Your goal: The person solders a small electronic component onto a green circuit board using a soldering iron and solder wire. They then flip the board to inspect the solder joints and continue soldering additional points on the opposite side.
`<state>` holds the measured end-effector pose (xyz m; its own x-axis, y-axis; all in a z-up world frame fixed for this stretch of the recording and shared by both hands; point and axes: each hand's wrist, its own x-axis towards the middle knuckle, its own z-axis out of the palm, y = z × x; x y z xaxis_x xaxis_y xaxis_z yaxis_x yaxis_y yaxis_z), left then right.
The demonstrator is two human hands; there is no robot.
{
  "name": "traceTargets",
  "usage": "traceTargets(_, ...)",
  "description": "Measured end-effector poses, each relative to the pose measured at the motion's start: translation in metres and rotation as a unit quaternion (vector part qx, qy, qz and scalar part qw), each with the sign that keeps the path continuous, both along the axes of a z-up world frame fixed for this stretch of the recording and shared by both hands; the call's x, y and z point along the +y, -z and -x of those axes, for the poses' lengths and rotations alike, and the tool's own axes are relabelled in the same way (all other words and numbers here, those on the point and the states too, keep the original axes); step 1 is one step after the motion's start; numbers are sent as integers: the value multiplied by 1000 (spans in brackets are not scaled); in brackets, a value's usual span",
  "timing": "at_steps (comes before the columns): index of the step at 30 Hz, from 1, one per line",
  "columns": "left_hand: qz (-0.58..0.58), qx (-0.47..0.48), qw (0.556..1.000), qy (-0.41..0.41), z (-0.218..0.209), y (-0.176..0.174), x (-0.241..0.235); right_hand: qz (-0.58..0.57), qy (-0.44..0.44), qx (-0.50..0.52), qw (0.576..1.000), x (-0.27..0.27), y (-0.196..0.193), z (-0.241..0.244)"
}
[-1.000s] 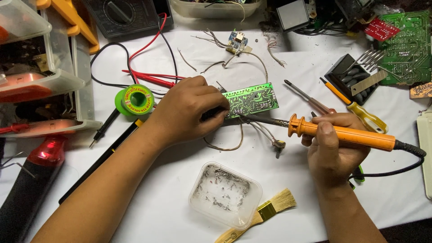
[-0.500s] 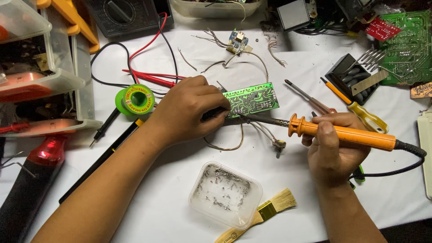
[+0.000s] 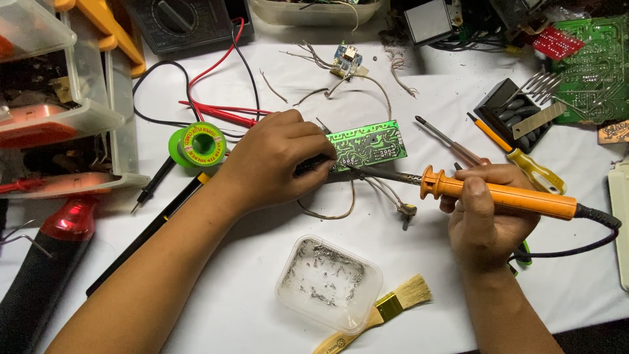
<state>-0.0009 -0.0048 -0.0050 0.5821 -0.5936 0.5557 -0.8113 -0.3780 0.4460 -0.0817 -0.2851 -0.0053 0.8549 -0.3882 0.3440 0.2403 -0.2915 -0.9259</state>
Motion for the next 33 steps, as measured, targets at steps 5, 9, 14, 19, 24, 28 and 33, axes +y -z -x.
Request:
traceTargets(5,16,3,1000,0,-1,-4,0,-9,1,12,1000,-1,0,1)
traceTargets(9,25,-8,999,-20,-1,-3,1,3,-3,5,1000,0,-1,1)
traceTargets(14,25,-8,999,-28,-1,-3,1,-6,-10,-5,1000,0,0,0)
traceTargets(19,25,-10,999,-29,-1,-3,2,6,5,-13,1000,-1,2,-1)
traceTargets(24,22,-11,999,-33,0,-3,1,1,10,12,1000,-1,0,1)
traceTargets(28,19,-8,999,-35,-1,-4,2,-15,1,4,1000,-2,3,0)
traceTargets(33,20,-31,996,-86,1,-2,2,-7,3,-65,998,-8,9,-1)
